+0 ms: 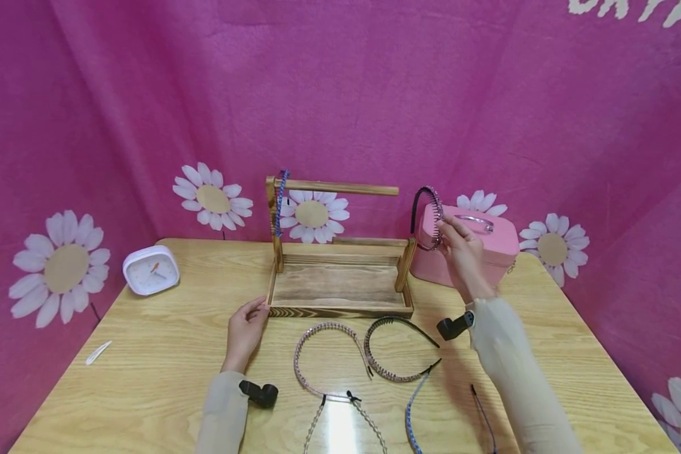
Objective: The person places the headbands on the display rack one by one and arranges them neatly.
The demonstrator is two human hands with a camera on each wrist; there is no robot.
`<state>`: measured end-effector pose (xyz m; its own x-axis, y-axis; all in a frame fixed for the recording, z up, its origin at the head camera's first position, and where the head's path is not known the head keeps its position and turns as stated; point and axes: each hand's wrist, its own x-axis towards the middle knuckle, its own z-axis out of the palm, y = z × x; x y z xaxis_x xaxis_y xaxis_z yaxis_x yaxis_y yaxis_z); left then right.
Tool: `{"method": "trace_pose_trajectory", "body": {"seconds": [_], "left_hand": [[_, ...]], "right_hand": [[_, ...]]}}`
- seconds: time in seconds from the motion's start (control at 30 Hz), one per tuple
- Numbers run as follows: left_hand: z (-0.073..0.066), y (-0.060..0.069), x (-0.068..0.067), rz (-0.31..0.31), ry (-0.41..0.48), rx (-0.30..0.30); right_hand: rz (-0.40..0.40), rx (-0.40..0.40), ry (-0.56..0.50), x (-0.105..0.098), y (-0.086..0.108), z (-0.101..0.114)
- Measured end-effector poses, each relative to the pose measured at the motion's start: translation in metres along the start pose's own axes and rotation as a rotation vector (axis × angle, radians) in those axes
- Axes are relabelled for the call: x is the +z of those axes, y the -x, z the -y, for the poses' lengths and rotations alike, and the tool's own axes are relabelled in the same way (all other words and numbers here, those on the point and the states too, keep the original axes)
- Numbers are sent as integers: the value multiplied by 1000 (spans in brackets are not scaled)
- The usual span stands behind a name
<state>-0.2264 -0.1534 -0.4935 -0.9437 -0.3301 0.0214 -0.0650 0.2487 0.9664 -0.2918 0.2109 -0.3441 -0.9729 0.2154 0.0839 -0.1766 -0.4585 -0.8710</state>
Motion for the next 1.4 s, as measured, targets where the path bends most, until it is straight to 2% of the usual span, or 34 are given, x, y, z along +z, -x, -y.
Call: {"method": "trace_pose_trajectory", "body": {"seconds": [0.17,0.23,0.53,0.7,1.03,1.4], "left_hand": [[0,-2,0,8,-1,7],[0,-2,0,7,-1,9],[0,-1,0,1,12,5],[1,-1,0,1,12,6],[-1,-1,-3,16,-16,-14],[-1,0,0,15,-1,-13]], "right_hand": [[44,-36,-69,8,-8,-5],[50,-47,-59,12,-9,-7],[28,-86,172,39,-20,-18],[49,-88,210,58,-21,-24],[102,-69,115,93,-19,-47],[141,-17,185,133,-15,-60]]}}
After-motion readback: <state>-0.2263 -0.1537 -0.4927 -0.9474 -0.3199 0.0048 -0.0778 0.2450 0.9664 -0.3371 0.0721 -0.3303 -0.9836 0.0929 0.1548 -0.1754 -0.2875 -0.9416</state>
